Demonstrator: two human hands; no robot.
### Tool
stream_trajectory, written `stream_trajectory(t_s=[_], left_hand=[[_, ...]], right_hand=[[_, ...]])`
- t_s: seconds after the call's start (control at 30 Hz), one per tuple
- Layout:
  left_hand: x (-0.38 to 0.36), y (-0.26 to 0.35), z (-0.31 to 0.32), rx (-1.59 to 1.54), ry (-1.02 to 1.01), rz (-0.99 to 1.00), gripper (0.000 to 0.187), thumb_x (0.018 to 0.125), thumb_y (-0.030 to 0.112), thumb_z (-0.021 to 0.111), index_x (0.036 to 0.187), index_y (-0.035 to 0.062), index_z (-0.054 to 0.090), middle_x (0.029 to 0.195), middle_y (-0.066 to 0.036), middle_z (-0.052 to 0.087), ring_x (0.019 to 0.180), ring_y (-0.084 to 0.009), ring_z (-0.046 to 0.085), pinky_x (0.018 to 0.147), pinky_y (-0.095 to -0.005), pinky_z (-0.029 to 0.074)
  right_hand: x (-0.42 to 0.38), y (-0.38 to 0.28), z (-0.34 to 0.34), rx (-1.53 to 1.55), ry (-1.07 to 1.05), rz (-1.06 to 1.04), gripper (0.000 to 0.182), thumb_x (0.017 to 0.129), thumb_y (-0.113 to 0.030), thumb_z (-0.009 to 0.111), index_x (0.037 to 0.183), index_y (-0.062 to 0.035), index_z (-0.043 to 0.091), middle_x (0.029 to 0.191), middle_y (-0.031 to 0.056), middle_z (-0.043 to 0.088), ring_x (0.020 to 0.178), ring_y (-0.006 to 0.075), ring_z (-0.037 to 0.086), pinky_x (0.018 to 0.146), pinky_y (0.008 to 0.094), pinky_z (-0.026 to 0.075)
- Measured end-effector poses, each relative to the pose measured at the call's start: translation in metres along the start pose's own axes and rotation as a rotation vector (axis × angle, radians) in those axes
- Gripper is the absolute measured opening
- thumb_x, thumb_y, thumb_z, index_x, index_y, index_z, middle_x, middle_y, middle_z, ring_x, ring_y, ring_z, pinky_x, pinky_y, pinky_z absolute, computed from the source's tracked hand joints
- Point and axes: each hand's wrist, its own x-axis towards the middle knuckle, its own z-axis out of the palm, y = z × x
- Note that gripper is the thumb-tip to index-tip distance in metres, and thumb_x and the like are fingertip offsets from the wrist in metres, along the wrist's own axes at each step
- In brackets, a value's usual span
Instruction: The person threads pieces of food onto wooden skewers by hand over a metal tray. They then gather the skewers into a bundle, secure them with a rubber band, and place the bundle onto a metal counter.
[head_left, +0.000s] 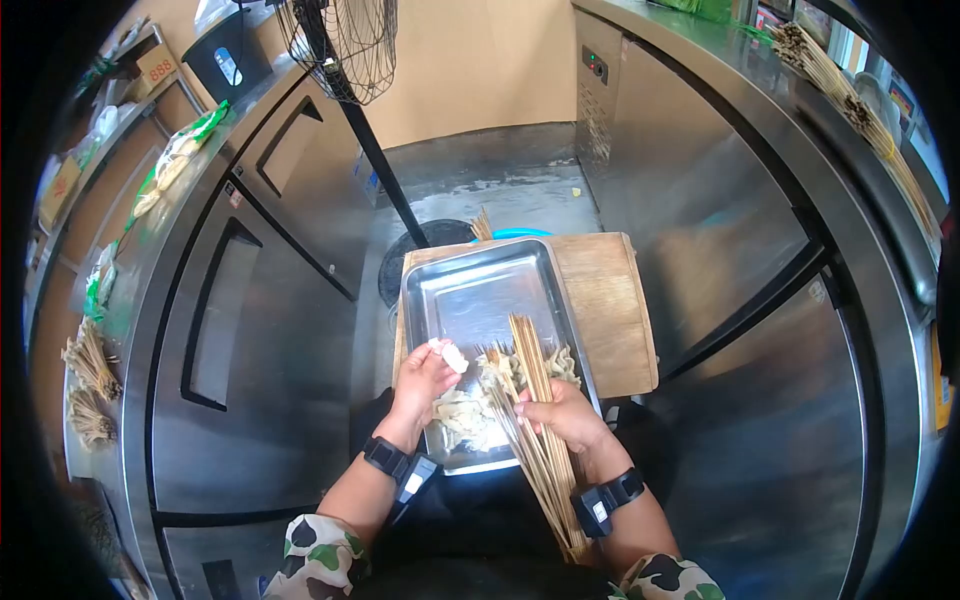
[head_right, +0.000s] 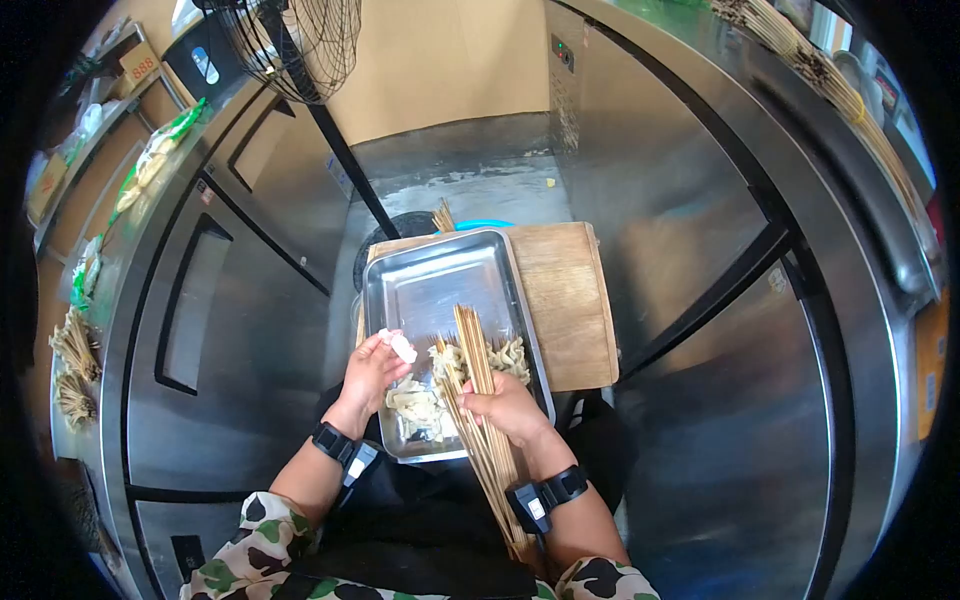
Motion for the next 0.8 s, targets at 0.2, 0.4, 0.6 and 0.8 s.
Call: stream_trajectory(t_s=[0.2, 0.4, 0.6, 0.8], left_hand=[[-0.007, 0.009, 0.014, -0.213, -0.124, -0.058, 0.02, 0.086, 0.005, 0.055, 0.106, 0.0044, 0.054, 0.094, -0.006, 0.062, 0.082, -0.0141, 0.06, 0.073, -0.0255, 0.051], [-0.008, 0.011, -0.004, 0.041, -0.092, 0.031, 0.017, 0.084, 0.003, 0.057, 0.101, 0.0047, 0.057, 0.09, -0.003, 0.063, 0.077, -0.0095, 0.058, 0.061, -0.0199, 0.045], [-0.004, 0.005, -0.008, 0.218, -0.048, 0.06, 0.017, 0.085, 0.003, 0.055, 0.102, 0.0034, 0.057, 0.086, -0.003, 0.063, 0.072, -0.0084, 0.057, 0.061, -0.0206, 0.045], [0.014, -0.017, -0.02, 0.272, 0.081, 0.089, 0.018, 0.084, 0.008, 0.058, 0.1, -0.0004, 0.056, 0.088, -0.007, 0.062, 0.071, -0.013, 0.06, 0.064, -0.026, 0.049]], right_hand=[[-0.001, 0.003, -0.006, 0.01, -0.018, -0.032, 0.012, 0.077, -0.003, 0.064, 0.084, -0.0054, 0.054, 0.07, 0.0032, 0.058, 0.053, 0.0071, 0.05, 0.05, 0.0184, 0.042], [-0.002, -0.001, 0.002, 0.015, -0.021, -0.021, 0.014, 0.077, -0.004, 0.065, 0.082, -0.0077, 0.053, 0.067, 0.0004, 0.055, 0.053, 0.0061, 0.05, 0.05, 0.0184, 0.041], [-0.003, -0.003, 0.001, 0.039, -0.021, -0.019, 0.011, 0.077, -0.002, 0.061, 0.081, -0.0046, 0.051, 0.071, 0.0057, 0.058, 0.055, 0.0085, 0.052, 0.05, 0.0202, 0.041], [-0.003, -0.003, 0.001, 0.026, -0.035, -0.013, 0.01, 0.077, -0.004, 0.062, 0.081, -0.0065, 0.053, 0.07, 0.0026, 0.057, 0.056, 0.0074, 0.051, 0.052, 0.0193, 0.042]])
